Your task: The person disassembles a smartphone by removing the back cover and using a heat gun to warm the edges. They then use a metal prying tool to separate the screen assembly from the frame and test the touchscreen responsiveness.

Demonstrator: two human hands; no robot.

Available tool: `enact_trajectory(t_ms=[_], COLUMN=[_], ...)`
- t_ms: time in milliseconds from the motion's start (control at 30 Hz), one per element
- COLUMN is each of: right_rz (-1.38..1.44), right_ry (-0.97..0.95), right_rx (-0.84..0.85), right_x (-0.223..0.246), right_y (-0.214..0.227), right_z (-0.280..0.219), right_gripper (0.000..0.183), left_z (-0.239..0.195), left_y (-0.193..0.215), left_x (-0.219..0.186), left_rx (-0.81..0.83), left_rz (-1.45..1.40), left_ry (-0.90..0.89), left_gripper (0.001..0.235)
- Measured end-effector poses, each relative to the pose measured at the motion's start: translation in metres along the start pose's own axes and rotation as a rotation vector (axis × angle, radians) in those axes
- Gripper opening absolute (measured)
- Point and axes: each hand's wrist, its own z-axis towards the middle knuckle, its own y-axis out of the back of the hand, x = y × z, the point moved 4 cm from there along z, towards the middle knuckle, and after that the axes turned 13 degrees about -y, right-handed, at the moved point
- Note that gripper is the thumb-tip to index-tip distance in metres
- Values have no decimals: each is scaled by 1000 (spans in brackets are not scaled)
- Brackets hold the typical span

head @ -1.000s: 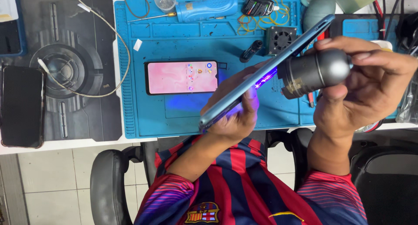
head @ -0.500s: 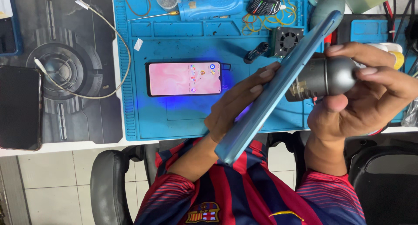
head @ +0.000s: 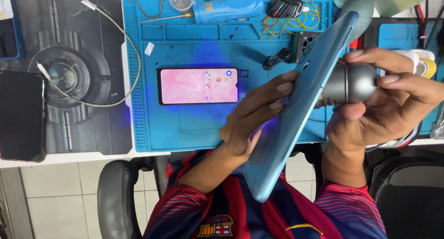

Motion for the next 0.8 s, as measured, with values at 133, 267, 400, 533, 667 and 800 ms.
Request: enact_trajectory(t_ms=[133, 267, 400, 533, 667, 800], right_rz=[19, 10, -17, -38, -34, -88], right_ry=[29, 84, 127, 121, 105, 139], right_rx=[7, -7, -19, -12, -19, -25], right_x=[-4, -5, -5, -3, -2, 4], right_y=[1, 1, 1, 1, -2, -6], right_z=[3, 7, 8, 7, 6, 6], right_gripper=[56, 53, 52, 53, 53, 52], left_z=[0, 0, -1, -3, -5, -6], left_y=[0, 1, 1, 0, 1, 0], left_x=[2, 2, 3, 4, 4, 5], left_rx=[22, 25, 26, 36, 13, 10], left_rz=[-27, -42, -58, -60, -65, -45], left_ry=[19, 22, 30, 40, 38, 44], left_gripper=[37, 37, 37, 36, 36, 33])
